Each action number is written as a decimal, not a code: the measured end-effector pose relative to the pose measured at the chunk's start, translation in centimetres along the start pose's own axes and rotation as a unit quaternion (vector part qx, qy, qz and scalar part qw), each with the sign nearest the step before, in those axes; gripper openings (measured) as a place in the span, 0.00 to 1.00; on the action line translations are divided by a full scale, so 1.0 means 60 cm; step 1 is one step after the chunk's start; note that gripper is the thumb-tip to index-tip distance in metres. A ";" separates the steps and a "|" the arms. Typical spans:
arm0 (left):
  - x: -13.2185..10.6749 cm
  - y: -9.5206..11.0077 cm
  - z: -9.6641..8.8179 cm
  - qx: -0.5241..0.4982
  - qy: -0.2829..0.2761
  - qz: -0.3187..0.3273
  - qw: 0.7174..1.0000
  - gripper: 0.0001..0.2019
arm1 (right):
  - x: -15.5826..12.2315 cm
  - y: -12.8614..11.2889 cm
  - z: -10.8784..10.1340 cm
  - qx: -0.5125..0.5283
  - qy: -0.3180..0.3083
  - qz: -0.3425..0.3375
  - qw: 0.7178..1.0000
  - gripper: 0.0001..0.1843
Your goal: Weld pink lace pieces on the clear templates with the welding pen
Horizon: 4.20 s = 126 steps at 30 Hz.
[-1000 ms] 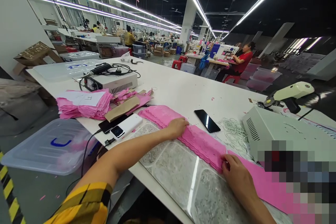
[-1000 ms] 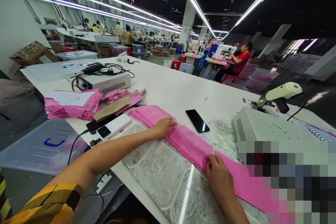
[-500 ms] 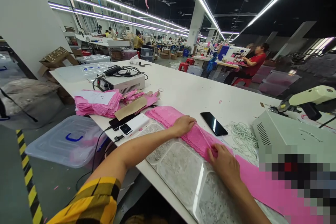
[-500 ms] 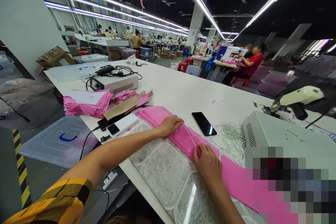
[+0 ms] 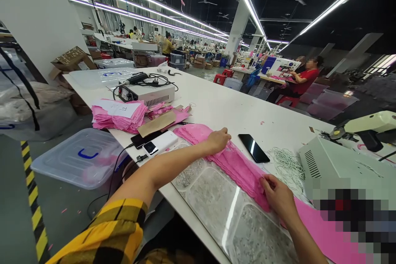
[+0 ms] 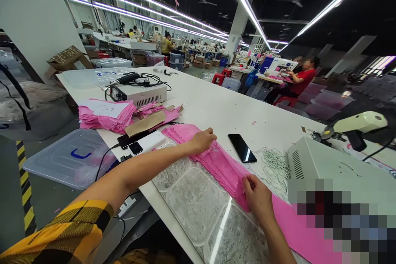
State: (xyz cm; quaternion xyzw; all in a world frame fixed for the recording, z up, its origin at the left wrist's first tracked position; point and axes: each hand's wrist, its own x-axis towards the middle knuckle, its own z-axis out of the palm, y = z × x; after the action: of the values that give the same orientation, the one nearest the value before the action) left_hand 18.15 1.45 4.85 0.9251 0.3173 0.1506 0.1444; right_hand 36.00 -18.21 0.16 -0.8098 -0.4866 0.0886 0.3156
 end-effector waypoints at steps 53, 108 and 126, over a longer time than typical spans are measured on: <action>-0.269 -0.052 -0.029 0.047 -0.073 0.320 0.943 0.16 | -0.008 0.030 -0.026 0.167 -0.034 0.107 0.980 0.21; -0.062 0.200 0.127 -0.154 0.038 0.258 0.953 0.15 | -0.211 0.058 -0.184 0.386 0.205 0.120 0.892 0.15; -0.078 0.200 0.132 -0.017 -0.047 0.348 0.936 0.25 | -0.305 0.106 -0.166 0.260 0.144 0.108 0.949 0.18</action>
State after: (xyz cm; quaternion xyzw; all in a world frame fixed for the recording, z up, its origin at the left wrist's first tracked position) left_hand 24.09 -11.94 1.11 0.9811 -0.0347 0.1527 0.1134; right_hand 35.77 -39.97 1.18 -0.7514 -0.3060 0.1278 0.5705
